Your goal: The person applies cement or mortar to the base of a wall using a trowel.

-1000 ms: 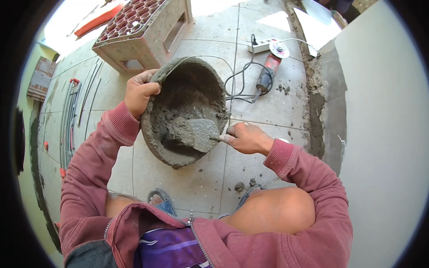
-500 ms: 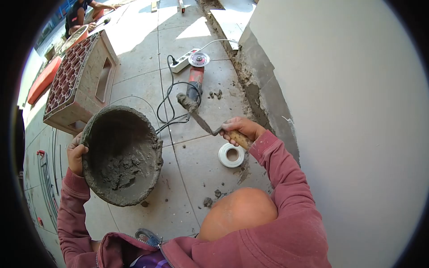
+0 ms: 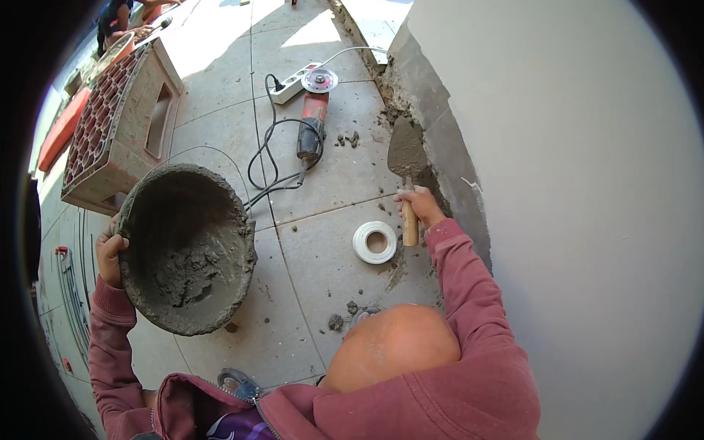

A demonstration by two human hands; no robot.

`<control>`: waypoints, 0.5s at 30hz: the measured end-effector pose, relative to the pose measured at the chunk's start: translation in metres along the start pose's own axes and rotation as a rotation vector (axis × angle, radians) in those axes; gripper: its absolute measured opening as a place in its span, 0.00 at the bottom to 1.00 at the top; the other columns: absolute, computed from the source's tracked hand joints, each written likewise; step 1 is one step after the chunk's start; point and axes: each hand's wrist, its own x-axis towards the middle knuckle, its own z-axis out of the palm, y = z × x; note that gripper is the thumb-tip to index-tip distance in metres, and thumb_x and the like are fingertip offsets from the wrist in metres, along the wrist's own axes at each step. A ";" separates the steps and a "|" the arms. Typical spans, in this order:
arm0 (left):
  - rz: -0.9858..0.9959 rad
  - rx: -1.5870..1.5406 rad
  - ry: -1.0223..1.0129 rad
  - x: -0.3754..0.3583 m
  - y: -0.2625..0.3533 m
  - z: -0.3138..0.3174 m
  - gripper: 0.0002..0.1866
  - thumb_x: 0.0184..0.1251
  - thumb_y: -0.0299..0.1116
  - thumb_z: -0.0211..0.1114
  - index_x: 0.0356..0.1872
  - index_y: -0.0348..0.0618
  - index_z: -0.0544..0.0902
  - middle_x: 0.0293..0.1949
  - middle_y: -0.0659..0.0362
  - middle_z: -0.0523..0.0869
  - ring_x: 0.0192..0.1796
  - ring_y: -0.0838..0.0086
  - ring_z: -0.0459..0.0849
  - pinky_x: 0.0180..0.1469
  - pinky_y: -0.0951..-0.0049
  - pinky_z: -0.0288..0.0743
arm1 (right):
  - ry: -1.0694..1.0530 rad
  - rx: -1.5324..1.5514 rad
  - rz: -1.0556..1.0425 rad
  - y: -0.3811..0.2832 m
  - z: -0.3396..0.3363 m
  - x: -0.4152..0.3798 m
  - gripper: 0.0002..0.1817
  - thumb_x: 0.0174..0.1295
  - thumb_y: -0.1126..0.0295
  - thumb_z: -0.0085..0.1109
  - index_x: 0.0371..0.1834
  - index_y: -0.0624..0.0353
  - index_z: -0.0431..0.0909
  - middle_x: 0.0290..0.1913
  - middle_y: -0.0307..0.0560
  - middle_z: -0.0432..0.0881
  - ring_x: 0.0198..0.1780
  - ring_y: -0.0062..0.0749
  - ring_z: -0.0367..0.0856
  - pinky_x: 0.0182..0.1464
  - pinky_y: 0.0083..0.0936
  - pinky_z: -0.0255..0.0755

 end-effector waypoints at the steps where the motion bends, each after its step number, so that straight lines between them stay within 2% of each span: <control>1: 0.013 0.036 0.045 0.000 -0.001 -0.002 0.24 0.37 0.19 0.44 0.44 0.26 0.71 0.37 0.55 0.79 0.36 0.75 0.77 0.44 0.81 0.68 | -0.069 -0.077 0.089 -0.007 0.007 -0.001 0.08 0.49 0.68 0.50 0.26 0.62 0.71 0.20 0.45 0.74 0.18 0.27 0.72 0.19 0.24 0.67; 3: 0.016 0.043 0.046 0.000 -0.002 -0.005 0.24 0.37 0.19 0.44 0.43 0.26 0.71 0.37 0.55 0.79 0.36 0.76 0.77 0.44 0.81 0.68 | -0.127 -0.251 0.226 -0.018 0.017 0.009 0.11 0.49 0.65 0.51 0.26 0.63 0.71 0.22 0.48 0.76 0.21 0.29 0.74 0.22 0.26 0.68; 4: 0.013 0.045 0.056 0.000 -0.003 -0.006 0.24 0.37 0.19 0.44 0.43 0.26 0.71 0.37 0.55 0.79 0.36 0.76 0.77 0.43 0.81 0.68 | -0.123 -0.240 0.215 -0.009 0.016 0.026 0.11 0.49 0.65 0.51 0.26 0.63 0.71 0.22 0.48 0.76 0.21 0.29 0.74 0.22 0.26 0.68; 6: 0.007 0.075 0.018 -0.002 -0.002 -0.008 0.23 0.37 0.20 0.45 0.41 0.27 0.72 0.36 0.56 0.79 0.35 0.76 0.76 0.43 0.80 0.68 | -0.143 -0.711 -0.309 0.004 0.025 0.054 0.17 0.49 0.60 0.54 0.28 0.67 0.71 0.22 0.50 0.76 0.20 0.32 0.74 0.25 0.27 0.69; 7: 0.002 0.065 0.051 -0.004 0.002 0.004 0.22 0.37 0.20 0.45 0.40 0.27 0.72 0.35 0.56 0.79 0.35 0.76 0.76 0.43 0.80 0.68 | 0.007 -0.611 -0.179 0.000 0.034 0.050 0.23 0.48 0.59 0.57 0.37 0.70 0.70 0.23 0.52 0.76 0.21 0.34 0.75 0.29 0.27 0.69; 8: -0.006 0.057 0.083 -0.006 0.005 0.010 0.22 0.36 0.21 0.45 0.39 0.27 0.72 0.35 0.56 0.79 0.34 0.76 0.76 0.43 0.79 0.68 | 0.018 -0.585 -0.181 0.005 0.037 0.057 0.23 0.48 0.59 0.57 0.37 0.70 0.70 0.23 0.52 0.76 0.21 0.34 0.75 0.29 0.27 0.69; 10: -0.029 0.089 0.057 -0.005 0.001 -0.002 0.22 0.36 0.21 0.46 0.40 0.27 0.72 0.34 0.56 0.79 0.34 0.76 0.76 0.43 0.79 0.68 | 0.068 -0.514 -0.188 0.015 0.041 0.074 0.27 0.48 0.62 0.58 0.47 0.69 0.65 0.24 0.53 0.76 0.22 0.34 0.76 0.30 0.28 0.69; 11: -0.041 0.122 0.042 -0.005 -0.001 -0.012 0.24 0.35 0.21 0.46 0.42 0.27 0.72 0.35 0.55 0.79 0.34 0.76 0.76 0.44 0.79 0.68 | 0.045 -0.576 -0.113 -0.004 0.044 0.063 0.33 0.48 0.62 0.59 0.54 0.69 0.58 0.25 0.55 0.77 0.23 0.35 0.77 0.30 0.28 0.70; 15: 0.010 0.258 0.114 -0.001 -0.009 -0.028 0.25 0.34 0.21 0.47 0.42 0.27 0.72 0.35 0.56 0.79 0.34 0.76 0.76 0.45 0.78 0.67 | 0.125 -0.476 -0.022 -0.001 0.057 0.071 0.35 0.49 0.59 0.58 0.56 0.69 0.57 0.30 0.58 0.77 0.23 0.36 0.78 0.33 0.30 0.72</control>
